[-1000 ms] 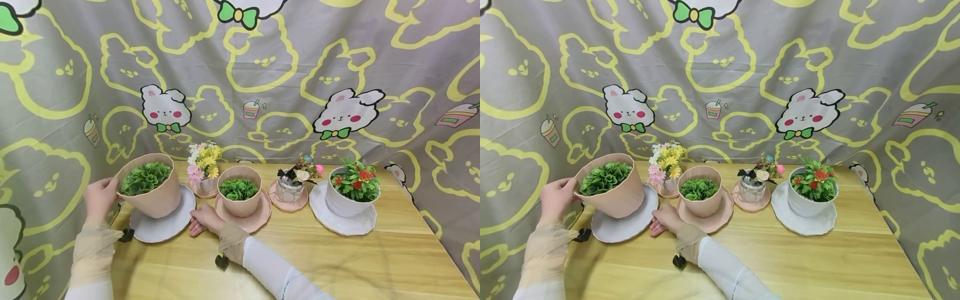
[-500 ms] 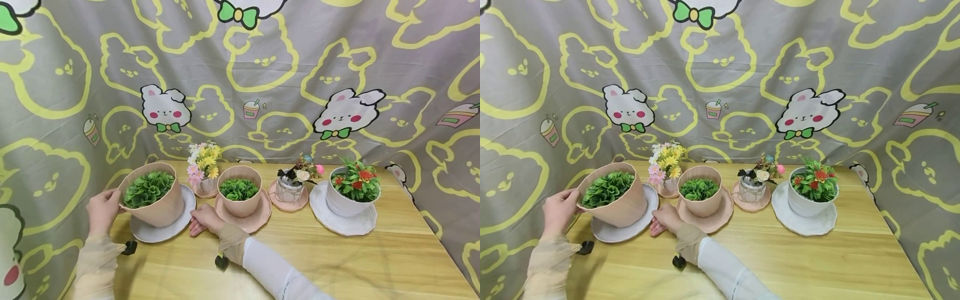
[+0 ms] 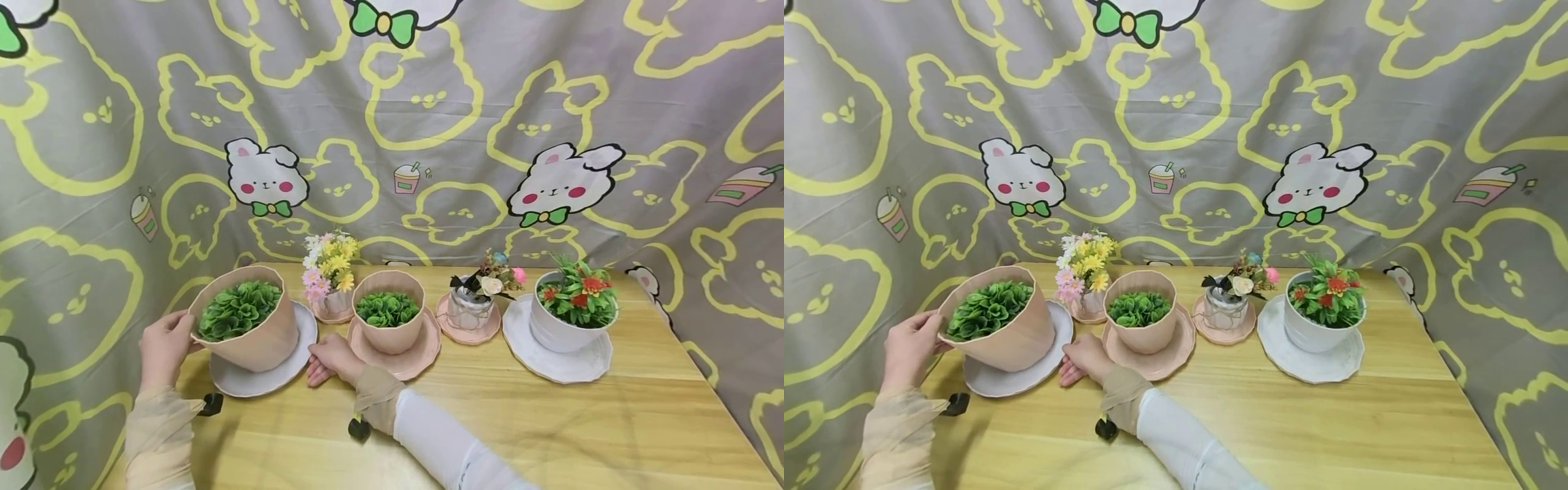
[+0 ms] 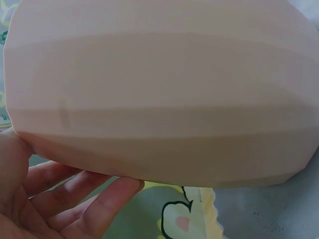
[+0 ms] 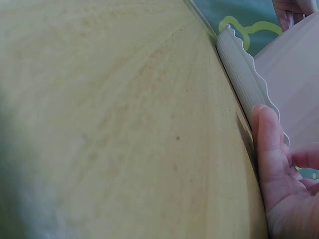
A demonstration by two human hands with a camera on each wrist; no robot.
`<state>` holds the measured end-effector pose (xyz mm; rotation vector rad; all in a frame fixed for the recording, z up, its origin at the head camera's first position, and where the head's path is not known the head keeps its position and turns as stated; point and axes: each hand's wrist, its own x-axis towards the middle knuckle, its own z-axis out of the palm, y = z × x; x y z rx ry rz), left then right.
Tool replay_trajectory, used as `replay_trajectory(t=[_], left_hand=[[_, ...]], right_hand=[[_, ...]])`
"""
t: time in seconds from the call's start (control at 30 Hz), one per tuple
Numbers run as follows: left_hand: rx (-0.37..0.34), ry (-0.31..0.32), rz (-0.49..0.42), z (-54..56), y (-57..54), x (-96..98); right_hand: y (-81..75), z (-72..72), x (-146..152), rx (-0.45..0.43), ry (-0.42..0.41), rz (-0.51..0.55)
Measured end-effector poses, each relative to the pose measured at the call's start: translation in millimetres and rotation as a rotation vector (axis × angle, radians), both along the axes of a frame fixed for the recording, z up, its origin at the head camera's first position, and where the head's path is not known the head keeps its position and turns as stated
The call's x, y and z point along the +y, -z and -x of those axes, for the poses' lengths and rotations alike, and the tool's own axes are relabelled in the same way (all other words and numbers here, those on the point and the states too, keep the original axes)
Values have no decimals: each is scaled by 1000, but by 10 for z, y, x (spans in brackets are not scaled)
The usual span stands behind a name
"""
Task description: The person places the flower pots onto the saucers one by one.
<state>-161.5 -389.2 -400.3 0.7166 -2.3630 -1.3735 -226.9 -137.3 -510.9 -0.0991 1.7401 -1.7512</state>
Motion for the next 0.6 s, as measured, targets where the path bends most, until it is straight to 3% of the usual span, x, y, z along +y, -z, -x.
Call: replay_trajectory(t=[0.23, 0.47, 0.6], left_hand=[[16, 9, -60, 0, -14, -7], [24, 119, -150, -48, -67, -31], [27, 127, -153, -101, -146, -23]], right_hand=[[-14, -1, -27, 9, 3, 14], [0, 27, -39, -22, 5, 3], [-32, -7, 4, -22, 2, 0]])
